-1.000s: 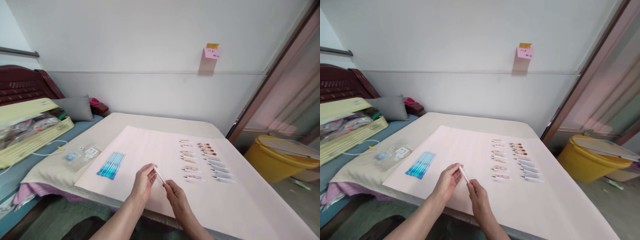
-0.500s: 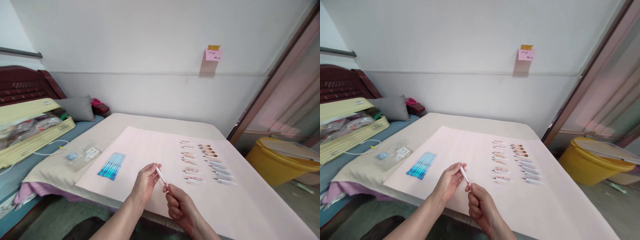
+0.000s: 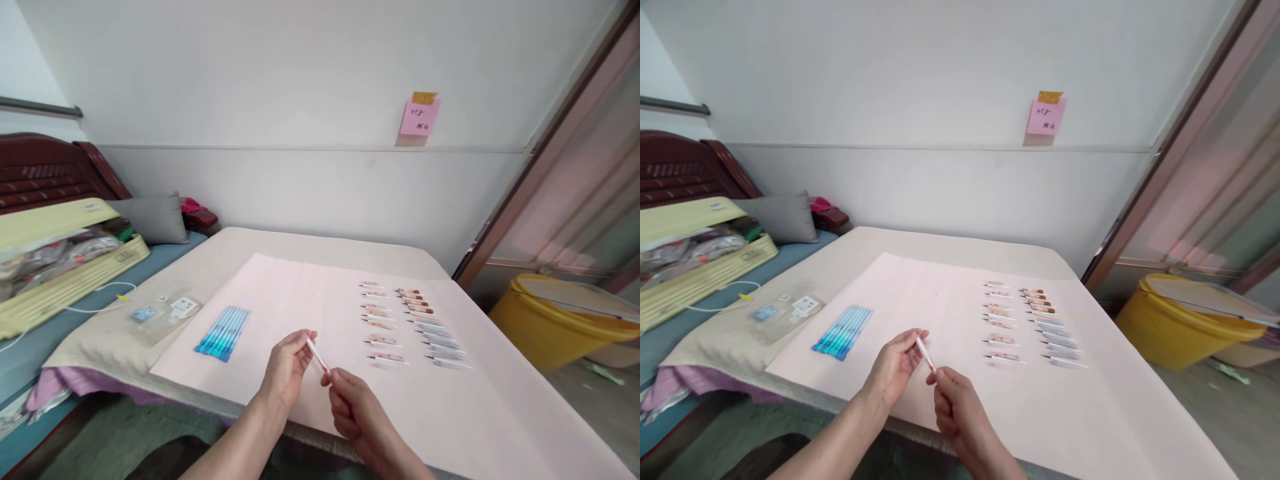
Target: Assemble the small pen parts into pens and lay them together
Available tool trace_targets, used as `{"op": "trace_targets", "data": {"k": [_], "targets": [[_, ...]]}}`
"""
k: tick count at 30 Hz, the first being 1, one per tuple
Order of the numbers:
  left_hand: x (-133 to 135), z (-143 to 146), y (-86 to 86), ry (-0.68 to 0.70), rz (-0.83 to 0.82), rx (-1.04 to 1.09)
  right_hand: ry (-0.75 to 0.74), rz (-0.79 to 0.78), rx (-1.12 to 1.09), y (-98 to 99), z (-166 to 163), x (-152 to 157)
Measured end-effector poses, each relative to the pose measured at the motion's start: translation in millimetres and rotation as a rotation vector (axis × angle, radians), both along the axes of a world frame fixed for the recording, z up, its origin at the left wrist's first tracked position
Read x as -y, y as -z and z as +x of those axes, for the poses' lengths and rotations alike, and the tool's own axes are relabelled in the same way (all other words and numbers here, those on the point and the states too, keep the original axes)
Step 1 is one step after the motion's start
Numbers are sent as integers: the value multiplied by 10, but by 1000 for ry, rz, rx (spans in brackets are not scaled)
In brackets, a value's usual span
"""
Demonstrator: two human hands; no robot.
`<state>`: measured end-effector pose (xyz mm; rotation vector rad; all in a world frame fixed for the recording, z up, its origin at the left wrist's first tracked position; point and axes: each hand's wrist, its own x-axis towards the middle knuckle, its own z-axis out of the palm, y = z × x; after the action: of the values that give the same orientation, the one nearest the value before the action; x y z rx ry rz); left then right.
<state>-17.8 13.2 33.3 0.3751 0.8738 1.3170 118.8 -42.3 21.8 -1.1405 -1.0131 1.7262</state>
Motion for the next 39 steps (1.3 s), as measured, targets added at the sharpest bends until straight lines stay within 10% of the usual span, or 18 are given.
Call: {"op": "trace_targets", "data": {"k": [4, 13, 21, 29, 35, 39], "targets": [[22, 16, -47, 60, 45, 39, -64, -136, -250, -61, 33, -9], [33, 8, -50, -39, 11, -54, 229, 458, 649, -1, -49, -5], [37, -8, -172, 57, 94, -50, -136, -171, -229, -101, 15, -30], [7, -4, -119, 18, 11, -85, 187, 227, 303, -78, -51, -73], [3, -12, -132, 88, 49, -27, -124, -245, -288, -66, 43, -54], [25, 35, -140, 64, 8, -41, -46, -171, -198, -54, 2, -64]]}}
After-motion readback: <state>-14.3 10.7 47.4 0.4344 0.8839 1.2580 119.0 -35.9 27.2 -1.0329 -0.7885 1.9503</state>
